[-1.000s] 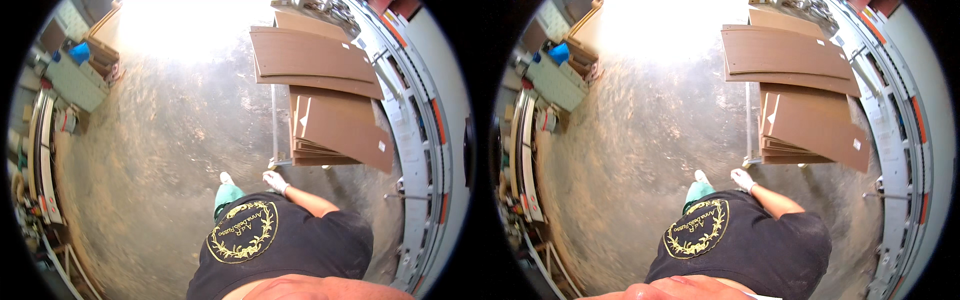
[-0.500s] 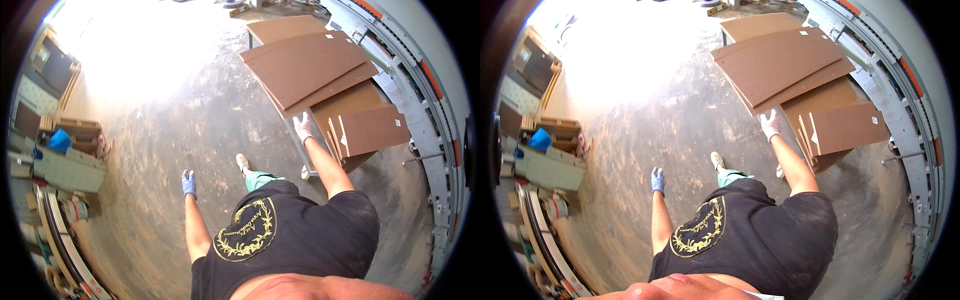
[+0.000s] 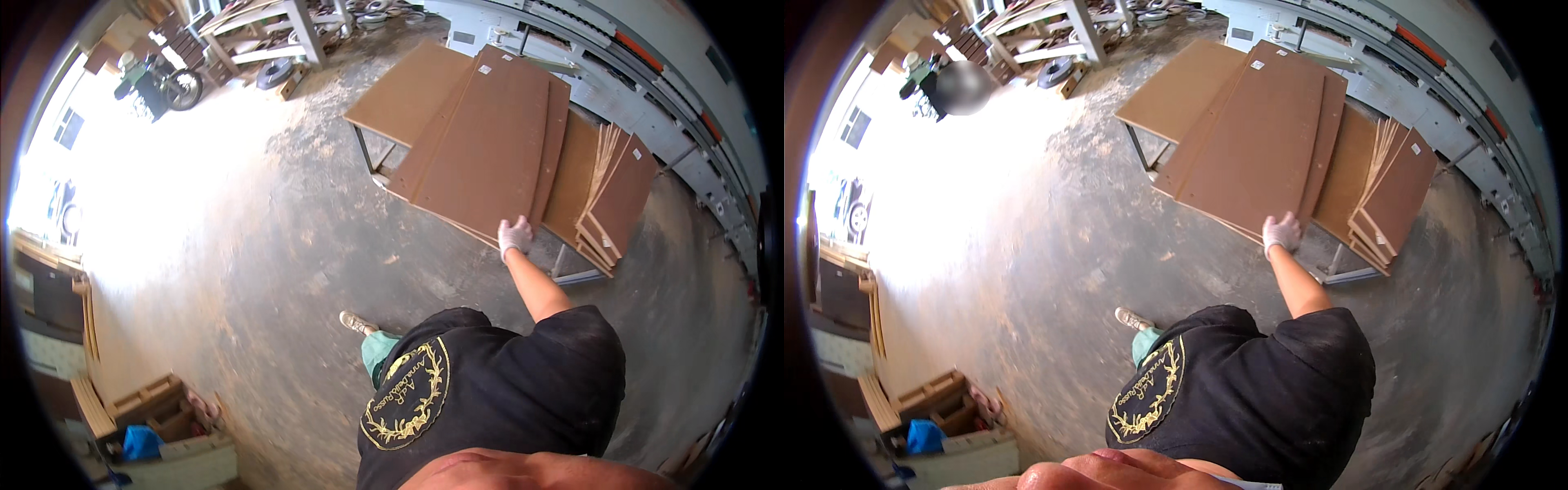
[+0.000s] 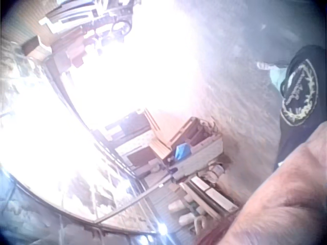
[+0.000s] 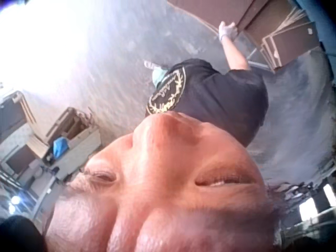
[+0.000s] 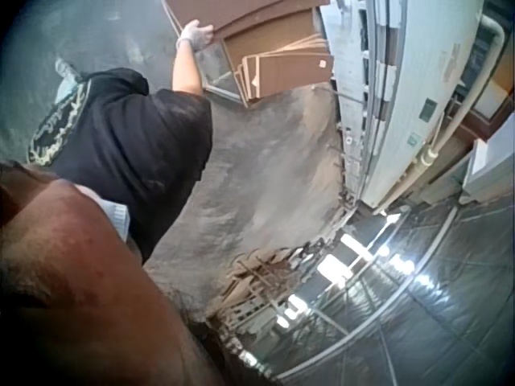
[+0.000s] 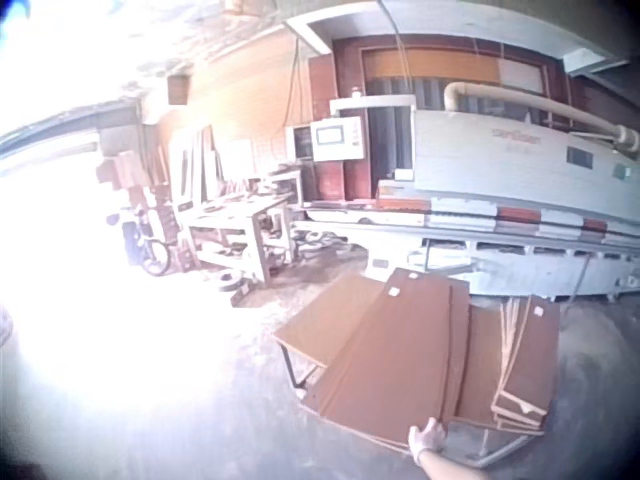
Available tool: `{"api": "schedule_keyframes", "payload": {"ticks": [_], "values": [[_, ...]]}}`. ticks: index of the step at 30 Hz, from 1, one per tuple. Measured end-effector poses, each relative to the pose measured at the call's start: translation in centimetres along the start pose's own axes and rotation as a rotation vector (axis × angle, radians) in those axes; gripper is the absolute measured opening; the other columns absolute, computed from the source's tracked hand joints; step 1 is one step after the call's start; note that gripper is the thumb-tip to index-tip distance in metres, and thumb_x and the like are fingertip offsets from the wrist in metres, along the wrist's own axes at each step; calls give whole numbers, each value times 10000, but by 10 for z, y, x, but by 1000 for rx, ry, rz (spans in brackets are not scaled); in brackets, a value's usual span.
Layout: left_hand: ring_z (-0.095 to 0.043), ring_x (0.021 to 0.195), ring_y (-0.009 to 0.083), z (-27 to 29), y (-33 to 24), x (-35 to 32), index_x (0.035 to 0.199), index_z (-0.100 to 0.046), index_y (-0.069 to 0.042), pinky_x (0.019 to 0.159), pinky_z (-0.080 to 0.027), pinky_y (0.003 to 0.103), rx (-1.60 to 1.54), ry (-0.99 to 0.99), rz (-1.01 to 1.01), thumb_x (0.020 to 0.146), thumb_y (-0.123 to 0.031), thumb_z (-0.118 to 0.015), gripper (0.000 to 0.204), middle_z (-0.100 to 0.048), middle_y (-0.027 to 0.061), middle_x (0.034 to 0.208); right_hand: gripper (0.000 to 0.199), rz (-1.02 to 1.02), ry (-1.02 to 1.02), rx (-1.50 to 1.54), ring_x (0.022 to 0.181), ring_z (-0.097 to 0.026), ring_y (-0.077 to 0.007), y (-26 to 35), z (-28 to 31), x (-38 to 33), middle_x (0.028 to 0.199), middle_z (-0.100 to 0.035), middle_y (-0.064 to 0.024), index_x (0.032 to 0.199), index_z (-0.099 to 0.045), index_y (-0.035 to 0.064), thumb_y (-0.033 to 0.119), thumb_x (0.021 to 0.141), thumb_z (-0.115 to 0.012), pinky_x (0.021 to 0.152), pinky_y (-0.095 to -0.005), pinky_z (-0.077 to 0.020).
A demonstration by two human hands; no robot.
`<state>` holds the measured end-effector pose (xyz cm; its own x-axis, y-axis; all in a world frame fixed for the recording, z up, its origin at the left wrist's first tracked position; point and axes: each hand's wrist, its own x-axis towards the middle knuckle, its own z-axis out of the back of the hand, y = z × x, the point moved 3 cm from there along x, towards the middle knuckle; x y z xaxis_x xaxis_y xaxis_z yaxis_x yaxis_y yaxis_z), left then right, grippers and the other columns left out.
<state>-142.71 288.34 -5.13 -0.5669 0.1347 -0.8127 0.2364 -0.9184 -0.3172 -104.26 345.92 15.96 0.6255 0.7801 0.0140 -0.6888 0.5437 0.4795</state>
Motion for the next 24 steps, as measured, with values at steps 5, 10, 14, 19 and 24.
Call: {"api": "schedule_keyframes", "payload": {"ticks": [5, 10, 14, 19, 24], "values": [[-524, 1024, 286, 135, -112, 107, 1197, -480, 20, 872, -414, 376, 55, 1, -24, 850, -351, -520, 509, -534, 178, 1176, 524, -326, -95, 122, 1117, -495, -297, 23, -23, -18, 1196, -531, -130, 1182, -530, 144, 442, 751, -533, 933, -408, -403], [-549, 977, 277, 292, -323, 218, 1173, -504, 16, 838, -435, 378, 89, -86, -138, 840, -311, -543, 468, -564, 172, 1132, 486, -443, -101, 194, 1095, -498, -314, 96, -67, -59, 1167, -538, -142, 1161, -541, 147, 379, 738, -588, 911, -409, -421], [-559, 910, 264, 403, -559, 303, 1159, -517, 23, 792, -454, 367, -87, -223, -477, 832, -297, -556, 459, -589, 147, 1088, 465, -490, -121, 235, 1056, -516, -327, 168, -108, -79, 1115, -545, -157, 1114, -540, 107, 301, 705, -642, 881, -419, -441], [-508, 746, 116, 309, -847, 290, 1276, -398, -170, 622, -460, 352, -408, 117, -732, 865, -258, -525, 439, -583, 21, 908, 602, -653, -99, 419, 1042, -527, -344, 248, -120, -85, 1155, -514, -204, 1184, -449, 30, 266, 682, -683, 883, -408, -438], [-517, 646, 122, 183, -957, 271, 1229, -446, -167, 527, -454, 285, -178, 547, -570, 822, -202, -592, 434, -552, 8, 794, 688, -877, 51, 565, 1077, -509, -328, 338, -194, -67, 1185, -507, -222, 1202, -415, -86, 294, 701, -693, 903, -393, -401]]}}
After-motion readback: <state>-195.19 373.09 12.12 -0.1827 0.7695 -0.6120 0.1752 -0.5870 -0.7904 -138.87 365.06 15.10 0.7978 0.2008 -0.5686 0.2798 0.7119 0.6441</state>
